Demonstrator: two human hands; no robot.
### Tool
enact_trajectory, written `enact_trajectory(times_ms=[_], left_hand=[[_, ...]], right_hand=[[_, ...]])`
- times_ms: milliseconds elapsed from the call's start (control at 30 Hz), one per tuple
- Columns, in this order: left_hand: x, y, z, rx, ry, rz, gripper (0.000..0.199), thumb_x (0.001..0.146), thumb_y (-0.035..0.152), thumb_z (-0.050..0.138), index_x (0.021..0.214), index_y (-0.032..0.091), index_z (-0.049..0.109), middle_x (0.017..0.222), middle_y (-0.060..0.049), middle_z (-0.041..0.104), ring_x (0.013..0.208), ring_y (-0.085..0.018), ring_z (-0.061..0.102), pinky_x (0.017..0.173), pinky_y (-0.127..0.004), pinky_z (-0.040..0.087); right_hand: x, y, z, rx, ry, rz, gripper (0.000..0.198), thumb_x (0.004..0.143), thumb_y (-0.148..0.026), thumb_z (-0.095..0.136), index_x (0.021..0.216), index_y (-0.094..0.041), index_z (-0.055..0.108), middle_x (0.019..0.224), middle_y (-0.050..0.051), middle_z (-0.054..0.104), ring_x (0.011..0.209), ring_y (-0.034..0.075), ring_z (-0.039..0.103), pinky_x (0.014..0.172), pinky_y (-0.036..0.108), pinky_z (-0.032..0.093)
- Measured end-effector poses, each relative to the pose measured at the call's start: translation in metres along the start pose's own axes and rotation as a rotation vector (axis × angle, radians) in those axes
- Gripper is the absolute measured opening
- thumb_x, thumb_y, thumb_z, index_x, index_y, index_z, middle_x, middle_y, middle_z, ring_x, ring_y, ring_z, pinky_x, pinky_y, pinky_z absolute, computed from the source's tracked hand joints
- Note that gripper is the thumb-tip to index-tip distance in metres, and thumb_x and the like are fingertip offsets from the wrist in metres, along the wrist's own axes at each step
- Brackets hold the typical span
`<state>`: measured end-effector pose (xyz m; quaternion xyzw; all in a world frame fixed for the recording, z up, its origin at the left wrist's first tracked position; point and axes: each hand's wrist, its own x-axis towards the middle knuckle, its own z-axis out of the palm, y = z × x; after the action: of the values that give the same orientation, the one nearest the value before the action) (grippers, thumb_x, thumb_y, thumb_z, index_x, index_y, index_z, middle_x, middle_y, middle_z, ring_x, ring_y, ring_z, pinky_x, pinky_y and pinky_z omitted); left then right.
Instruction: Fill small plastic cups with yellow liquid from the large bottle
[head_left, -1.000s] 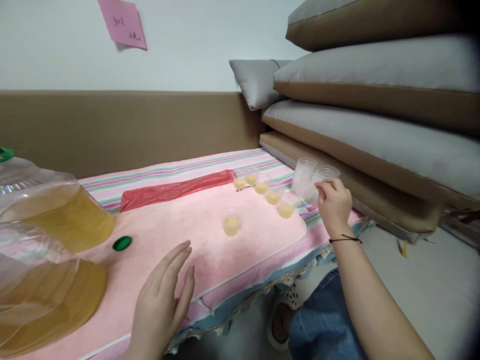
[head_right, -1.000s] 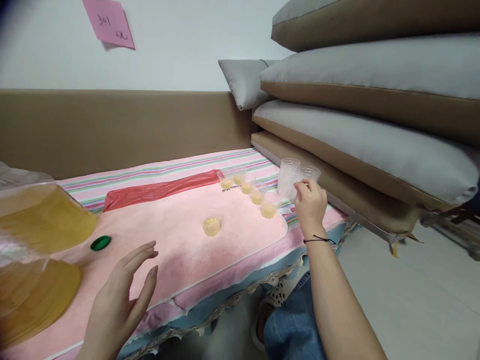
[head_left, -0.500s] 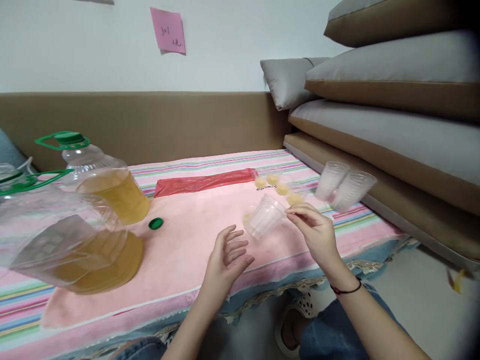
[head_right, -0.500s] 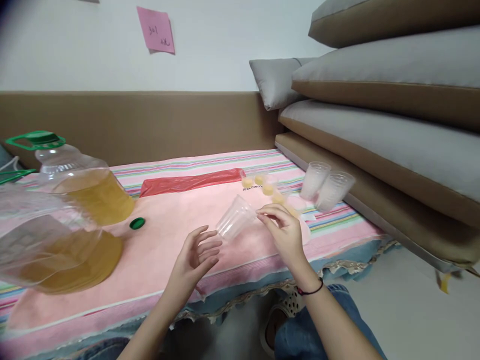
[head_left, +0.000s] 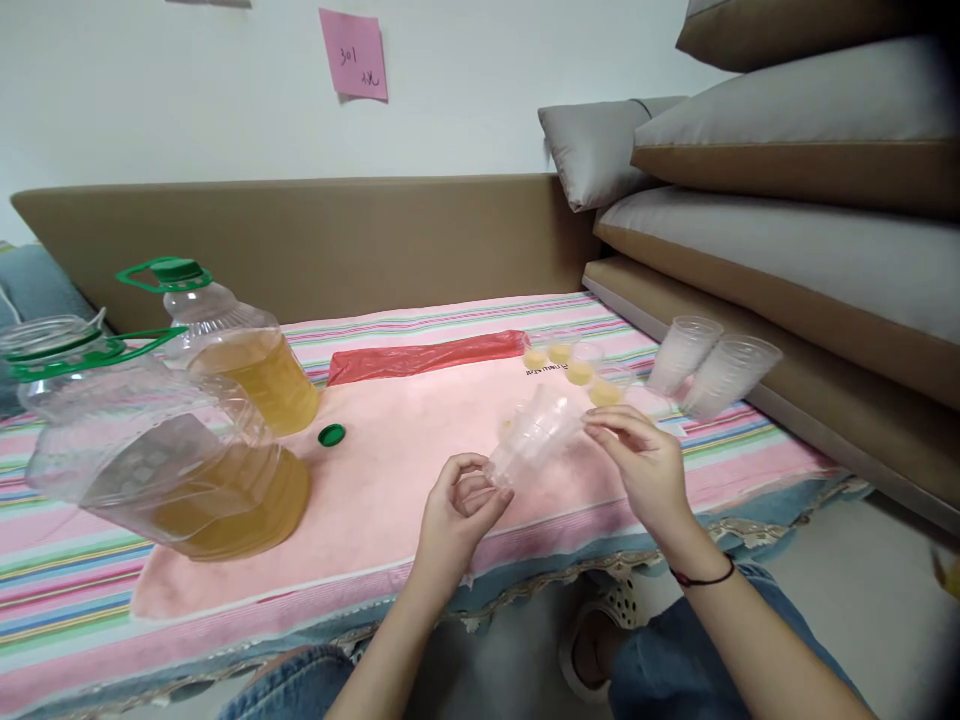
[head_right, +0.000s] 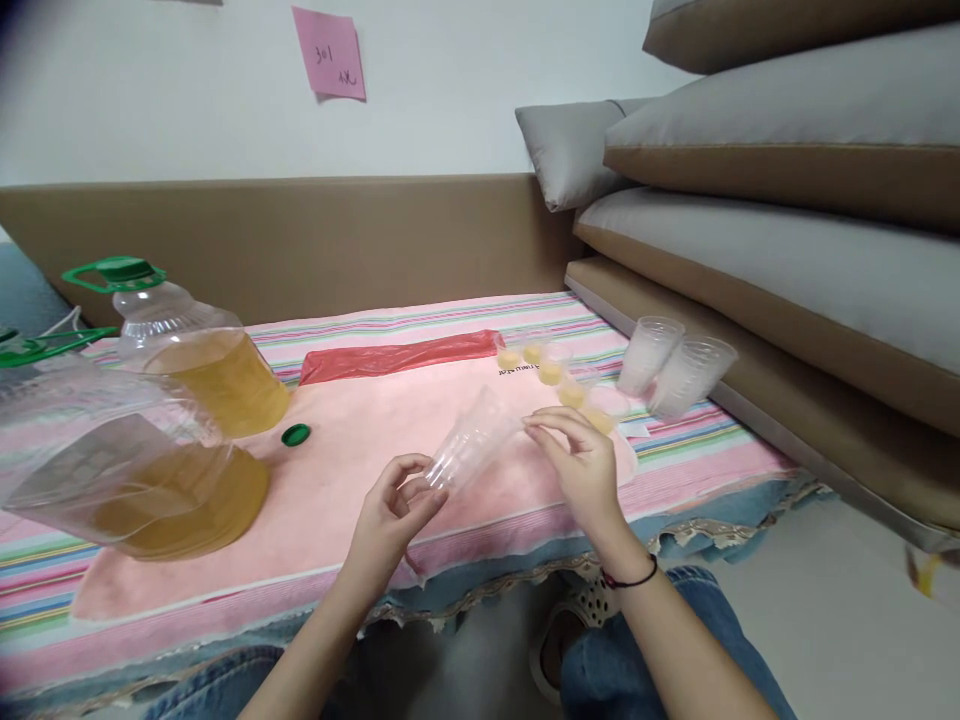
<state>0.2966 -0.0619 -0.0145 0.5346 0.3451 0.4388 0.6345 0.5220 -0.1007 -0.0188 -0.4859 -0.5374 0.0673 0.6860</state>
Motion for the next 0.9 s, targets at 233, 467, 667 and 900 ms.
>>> enact_trajectory(times_ms=[233, 467, 667, 900], left_hand=[[0.004, 0.006, -0.015, 0.030, 0.165, 0.014, 0.043, 0.065, 0.038, 0.082, 0.096, 0.019, 0.059, 0.098, -0.001, 0.063, 0.087, -0.014, 0.067, 0.081, -0.026, 0.054], [0.003, 0.006, -0.019, 0.018, 0.173, 0.028, 0.042, 0.068, 0.040, 0.081, 0.097, 0.019, 0.060, 0.105, -0.001, 0.062, 0.091, -0.015, 0.066, 0.088, -0.031, 0.054], [0.003, 0.006, -0.019, 0.020, 0.170, 0.027, 0.043, 0.067, 0.041, 0.081, 0.098, 0.019, 0.061, 0.107, -0.002, 0.065, 0.092, -0.015, 0.067, 0.087, -0.030, 0.054], [-0.001, 0.009, -0.015, -0.004, 0.075, 0.034, 0.042, 0.067, 0.038, 0.082, 0.098, 0.020, 0.060, 0.110, -0.005, 0.067, 0.097, -0.018, 0.068, 0.088, -0.031, 0.054]], right_hand=[[0.017, 0.015, -0.041, -0.467, 0.078, -0.283, 0.011, 0.089, -0.024, 0.067, 0.083, -0.025, 0.076, 0.085, 0.004, 0.069, 0.084, 0.024, 0.062, 0.080, 0.041, 0.048], [0.004, 0.024, -0.029, -0.695, -0.266, -0.463, 0.022, 0.096, -0.015, 0.057, 0.091, -0.026, 0.074, 0.089, 0.002, 0.070, 0.095, 0.028, 0.057, 0.084, 0.045, 0.043], [0.004, 0.024, -0.036, -0.685, -0.401, -0.469, 0.021, 0.093, -0.013, 0.057, 0.097, -0.025, 0.074, 0.091, 0.003, 0.069, 0.102, 0.029, 0.055, 0.089, 0.048, 0.042], [-0.005, 0.003, -0.015, -0.194, -0.225, -0.120, 0.026, 0.090, -0.026, 0.069, 0.116, -0.028, 0.071, 0.103, 0.005, 0.071, 0.096, 0.025, 0.063, 0.087, 0.043, 0.050]])
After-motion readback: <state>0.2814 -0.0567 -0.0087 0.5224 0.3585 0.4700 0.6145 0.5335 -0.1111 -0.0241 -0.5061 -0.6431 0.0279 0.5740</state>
